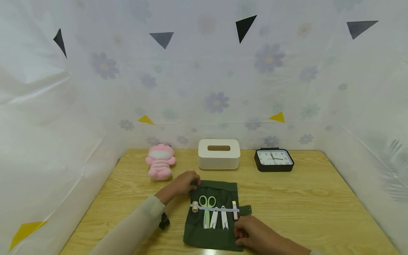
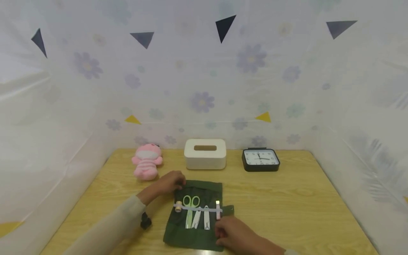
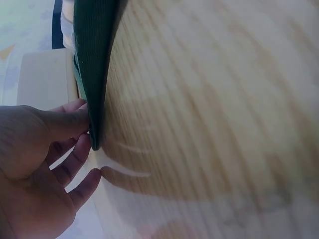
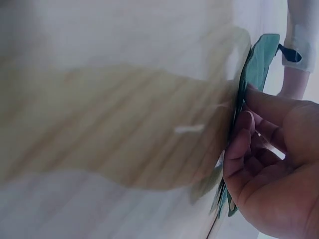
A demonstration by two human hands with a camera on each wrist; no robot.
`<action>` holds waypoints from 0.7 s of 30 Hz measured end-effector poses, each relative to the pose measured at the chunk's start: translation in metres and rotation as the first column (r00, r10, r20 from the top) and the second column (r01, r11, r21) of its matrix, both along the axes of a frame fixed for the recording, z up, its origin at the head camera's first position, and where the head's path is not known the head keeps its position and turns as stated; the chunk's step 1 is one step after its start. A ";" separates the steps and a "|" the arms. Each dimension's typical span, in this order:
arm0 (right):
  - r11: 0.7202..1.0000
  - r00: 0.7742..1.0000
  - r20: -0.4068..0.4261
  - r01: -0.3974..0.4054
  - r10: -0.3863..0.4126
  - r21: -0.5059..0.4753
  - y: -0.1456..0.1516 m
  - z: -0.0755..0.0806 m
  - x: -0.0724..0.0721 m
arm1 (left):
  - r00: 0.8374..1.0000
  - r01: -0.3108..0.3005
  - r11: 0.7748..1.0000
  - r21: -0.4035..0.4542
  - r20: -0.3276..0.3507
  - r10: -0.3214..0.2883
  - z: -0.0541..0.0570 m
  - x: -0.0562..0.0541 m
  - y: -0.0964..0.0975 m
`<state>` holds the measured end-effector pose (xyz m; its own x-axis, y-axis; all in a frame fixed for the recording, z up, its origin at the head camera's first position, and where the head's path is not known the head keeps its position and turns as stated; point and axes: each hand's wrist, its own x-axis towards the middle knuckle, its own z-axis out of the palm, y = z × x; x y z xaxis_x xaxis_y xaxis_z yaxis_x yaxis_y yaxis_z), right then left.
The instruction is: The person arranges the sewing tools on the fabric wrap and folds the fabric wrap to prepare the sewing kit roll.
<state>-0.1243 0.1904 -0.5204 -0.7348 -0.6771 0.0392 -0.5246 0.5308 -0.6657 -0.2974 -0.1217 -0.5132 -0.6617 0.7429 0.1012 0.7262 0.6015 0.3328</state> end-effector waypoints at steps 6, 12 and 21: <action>0.999 0.997 0.070 0.032 -0.033 0.027 0.006 0.003 -0.003 | 1.000 -0.005 1.000 0.015 0.007 0.004 0.001 0.007 -0.007; 0.999 0.994 0.104 0.039 -0.043 0.037 0.013 0.005 -0.005 | 1.000 -0.013 1.000 0.001 -0.022 0.013 0.002 0.016 -0.015; 0.995 0.997 0.052 0.059 -0.063 0.074 0.026 0.006 -0.014 | 0.998 -0.057 0.998 -0.021 0.038 0.058 0.004 0.032 -0.026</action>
<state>-0.1382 0.2164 -0.5145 -0.7748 -0.6303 -0.0492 -0.4538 0.6087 -0.6508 -0.2650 -0.1474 -0.5091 -0.7067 0.7049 0.0603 0.6768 0.6487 0.3480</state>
